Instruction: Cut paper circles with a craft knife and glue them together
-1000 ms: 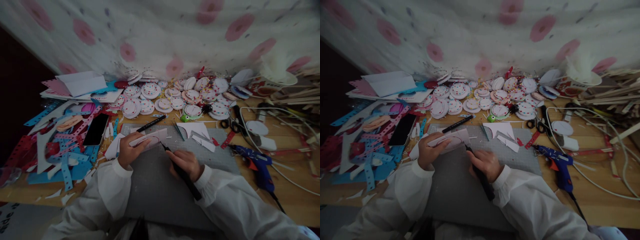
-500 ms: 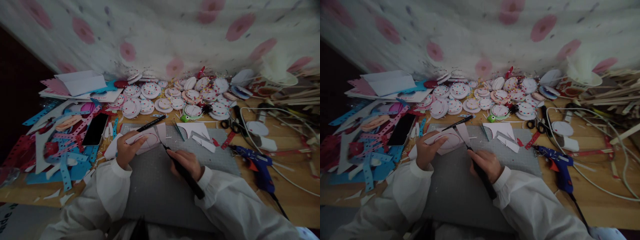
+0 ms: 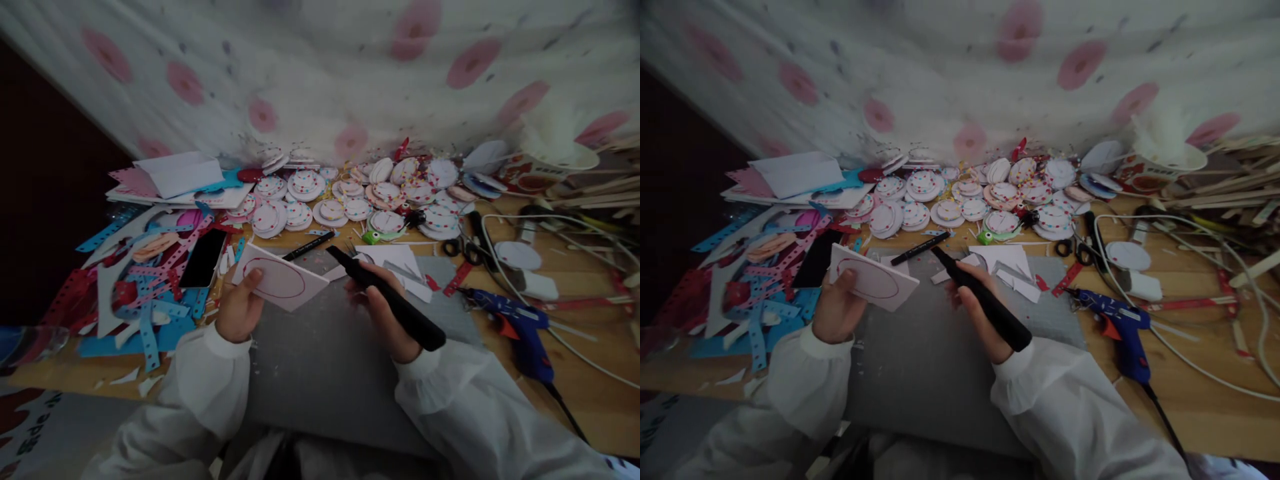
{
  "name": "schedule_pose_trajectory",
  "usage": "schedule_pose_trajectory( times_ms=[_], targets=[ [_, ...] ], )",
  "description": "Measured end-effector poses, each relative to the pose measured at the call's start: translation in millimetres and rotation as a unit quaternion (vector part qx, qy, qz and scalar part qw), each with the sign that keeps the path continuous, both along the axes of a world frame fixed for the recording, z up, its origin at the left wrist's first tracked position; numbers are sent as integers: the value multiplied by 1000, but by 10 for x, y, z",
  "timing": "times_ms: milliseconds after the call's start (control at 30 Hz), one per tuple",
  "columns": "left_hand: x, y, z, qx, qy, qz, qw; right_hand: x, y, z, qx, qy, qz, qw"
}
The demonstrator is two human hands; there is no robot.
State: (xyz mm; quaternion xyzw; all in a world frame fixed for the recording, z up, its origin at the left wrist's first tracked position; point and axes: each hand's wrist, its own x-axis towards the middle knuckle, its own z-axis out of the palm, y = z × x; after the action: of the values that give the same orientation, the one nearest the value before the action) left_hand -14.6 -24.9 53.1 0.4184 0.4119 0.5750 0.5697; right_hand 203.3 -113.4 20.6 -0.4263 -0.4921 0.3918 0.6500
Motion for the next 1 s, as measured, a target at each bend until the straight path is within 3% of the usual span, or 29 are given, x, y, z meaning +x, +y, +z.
schedule_pose_trajectory(
  times_ms=[100, 233, 433, 633, 733, 900, 1000],
  targets=[
    [69, -86, -51, -22, 16, -17, 999, -98, -27, 149, 20, -43, 25, 999],
    [73, -169, -57, -57, 61, -72, 994, -158, -50, 235, 1, -76, -21, 997],
    [7, -275, 52, -134, 44, -134, 981, -123, -33, 71, -28, -31, 11, 999],
    [91, -356, 3, -186, 18, -115, 976, -116, -3, -46, -56, -14, -5, 998],
    [104, -343, -5, -152, 34, -77, 985, -98, 27, -99, -56, 43, -4, 997],
    [58, -279, -128, 18, 118, 40, 992, -40, 75, -128, -38, 99, -16, 994],
    [65, -242, -183, 84, 189, 32, 978, -54, 73, -81, -42, 99, -4, 994]
  ],
)
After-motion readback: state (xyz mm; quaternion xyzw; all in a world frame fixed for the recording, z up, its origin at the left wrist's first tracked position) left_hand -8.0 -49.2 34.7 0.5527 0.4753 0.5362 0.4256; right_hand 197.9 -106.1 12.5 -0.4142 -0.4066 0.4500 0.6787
